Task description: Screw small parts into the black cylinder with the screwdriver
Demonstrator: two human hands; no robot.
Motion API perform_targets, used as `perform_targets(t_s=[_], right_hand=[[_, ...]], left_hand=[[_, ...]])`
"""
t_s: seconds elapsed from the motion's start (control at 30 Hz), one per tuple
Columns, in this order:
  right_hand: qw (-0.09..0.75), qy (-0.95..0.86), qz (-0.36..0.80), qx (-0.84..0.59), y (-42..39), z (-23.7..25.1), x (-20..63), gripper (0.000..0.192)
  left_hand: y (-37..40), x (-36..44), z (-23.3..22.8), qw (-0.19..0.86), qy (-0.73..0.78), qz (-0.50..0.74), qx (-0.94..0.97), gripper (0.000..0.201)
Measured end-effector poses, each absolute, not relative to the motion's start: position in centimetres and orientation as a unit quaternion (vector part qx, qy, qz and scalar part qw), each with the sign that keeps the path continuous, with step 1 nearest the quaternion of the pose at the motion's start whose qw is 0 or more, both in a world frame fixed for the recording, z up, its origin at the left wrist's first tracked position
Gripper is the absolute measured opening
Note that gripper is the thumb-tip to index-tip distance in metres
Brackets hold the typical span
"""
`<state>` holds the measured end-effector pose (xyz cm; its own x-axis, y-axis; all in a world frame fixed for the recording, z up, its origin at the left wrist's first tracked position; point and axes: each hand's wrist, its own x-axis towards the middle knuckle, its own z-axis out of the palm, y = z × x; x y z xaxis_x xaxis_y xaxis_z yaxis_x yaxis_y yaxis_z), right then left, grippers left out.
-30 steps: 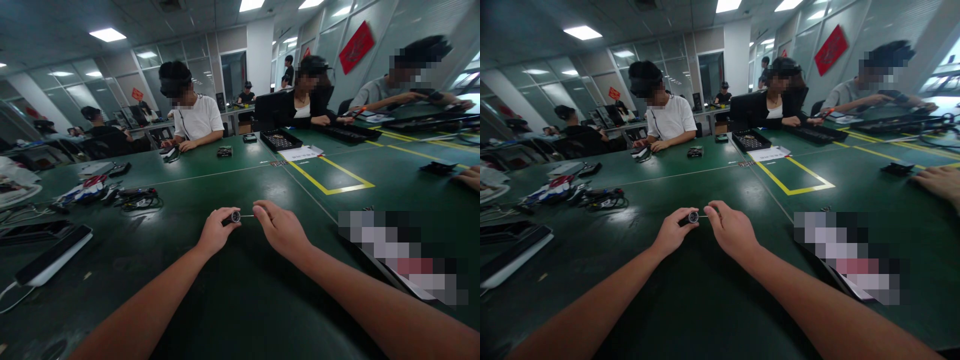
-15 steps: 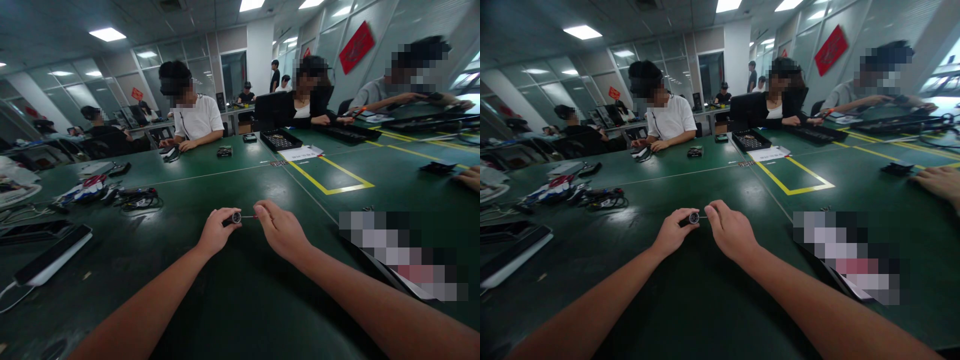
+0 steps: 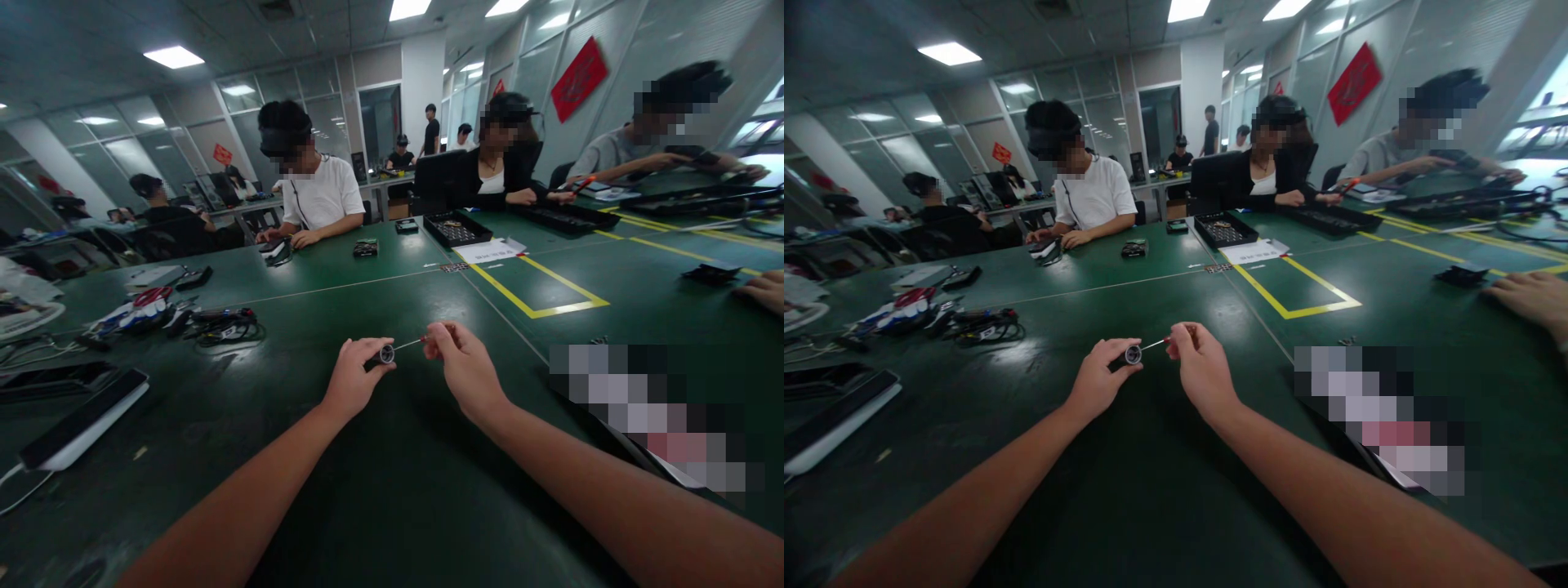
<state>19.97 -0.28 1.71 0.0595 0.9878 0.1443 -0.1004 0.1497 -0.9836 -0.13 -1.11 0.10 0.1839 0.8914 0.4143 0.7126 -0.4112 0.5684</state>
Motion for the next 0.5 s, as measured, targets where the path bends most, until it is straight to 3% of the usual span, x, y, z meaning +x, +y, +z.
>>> perform_targets(t_s=[0.13, 0.3, 0.5], right_hand=[[0.573, -0.281, 0.636, -0.433, 0.8, 1.0, 20.0, 0.024], [0.619, -0.293, 0.588, -0.43, 1.0, 1.0, 20.2, 0.018], [0.605, -0.416, 0.522, -0.434, 0.4, 1.0, 20.0, 0.026]], left_hand=[[-0.9, -0.3, 0.3, 0.072, 0.536, 0.325, 0.776, 0.037], [-0.6, -0.6, 0.1, 0.105, 0.552, 0.312, 0.766, 0.038], [-0.9, -0.4, 0.3, 0.108, 0.549, 0.305, 0.77, 0.04]])
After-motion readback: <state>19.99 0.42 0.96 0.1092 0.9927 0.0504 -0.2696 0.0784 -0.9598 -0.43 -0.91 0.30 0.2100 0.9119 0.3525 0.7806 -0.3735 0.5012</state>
